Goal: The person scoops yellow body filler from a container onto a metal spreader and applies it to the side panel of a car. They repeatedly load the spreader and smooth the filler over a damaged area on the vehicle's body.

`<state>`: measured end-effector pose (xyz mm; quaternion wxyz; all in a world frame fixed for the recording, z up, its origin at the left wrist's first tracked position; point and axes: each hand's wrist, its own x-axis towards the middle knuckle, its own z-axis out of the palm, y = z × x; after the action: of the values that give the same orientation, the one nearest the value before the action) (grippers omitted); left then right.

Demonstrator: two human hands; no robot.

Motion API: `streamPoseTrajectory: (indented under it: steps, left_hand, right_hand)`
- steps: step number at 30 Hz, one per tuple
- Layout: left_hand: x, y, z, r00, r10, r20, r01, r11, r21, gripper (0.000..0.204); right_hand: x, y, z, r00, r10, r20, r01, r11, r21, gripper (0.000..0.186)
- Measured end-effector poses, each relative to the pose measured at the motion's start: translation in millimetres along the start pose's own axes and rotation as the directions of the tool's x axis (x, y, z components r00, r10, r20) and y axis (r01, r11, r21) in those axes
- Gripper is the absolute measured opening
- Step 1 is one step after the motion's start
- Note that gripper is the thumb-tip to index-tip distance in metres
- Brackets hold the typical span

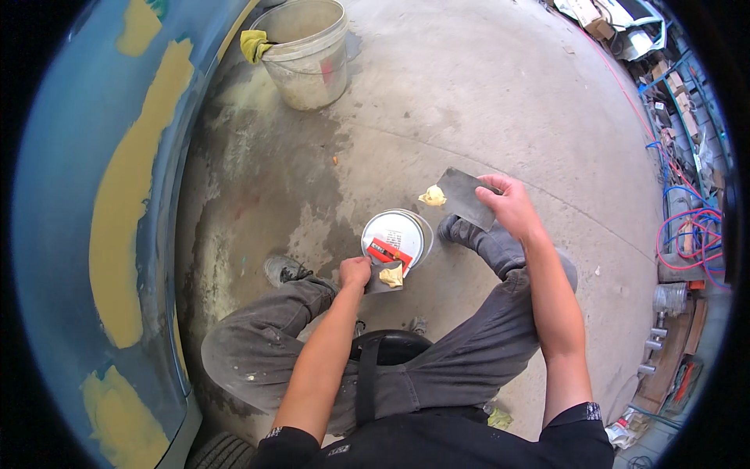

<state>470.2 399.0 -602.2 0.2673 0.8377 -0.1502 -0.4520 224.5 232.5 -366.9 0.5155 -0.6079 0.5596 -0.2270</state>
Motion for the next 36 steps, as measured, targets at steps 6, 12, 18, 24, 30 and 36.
streamPoseTrajectory:
  steps: [6, 12, 18, 24, 30, 36]
  left_hand:
    - [3, -3, 7, 0.999, -0.054, 0.000, 0.054, 0.996, -0.071, 0.031]
    - [3, -18, -12, 0.999, -0.040, 0.010, 0.041, 0.996, -0.084, 0.035]
    - [-14, 12, -81, 0.970, -0.113, 0.214, 0.221, 0.775, -0.592, 0.029]
    - [-70, 99, -164, 0.857, 0.442, 0.263, -0.101, 0.646, -0.756, 0.024]
    - [-144, 165, -221, 0.642, 0.656, 0.397, -0.208, 0.647, -0.734, 0.022]
    - [-178, 179, -250, 0.496, 0.725, 0.478, -0.169, 0.620, -0.766, 0.030]
  right_hand:
    - [-5, 0, 6, 0.997, -0.045, -0.059, 0.048, 0.998, 0.044, 0.026]
    - [-21, -25, 3, 0.993, -0.103, -0.055, 0.110, 0.980, 0.168, 0.028]
    - [-44, -71, -4, 0.989, -0.146, -0.010, 0.144, 0.962, 0.233, 0.020]
    - [-68, -112, 1, 0.948, -0.304, 0.097, 0.292, 0.949, 0.121, 0.014]
    - [-99, -152, 13, 0.677, -0.728, 0.106, 0.730, 0.646, -0.224, 0.011]
    - [-102, -177, 25, 0.209, -0.949, 0.236, 0.960, 0.153, -0.235, 0.018]
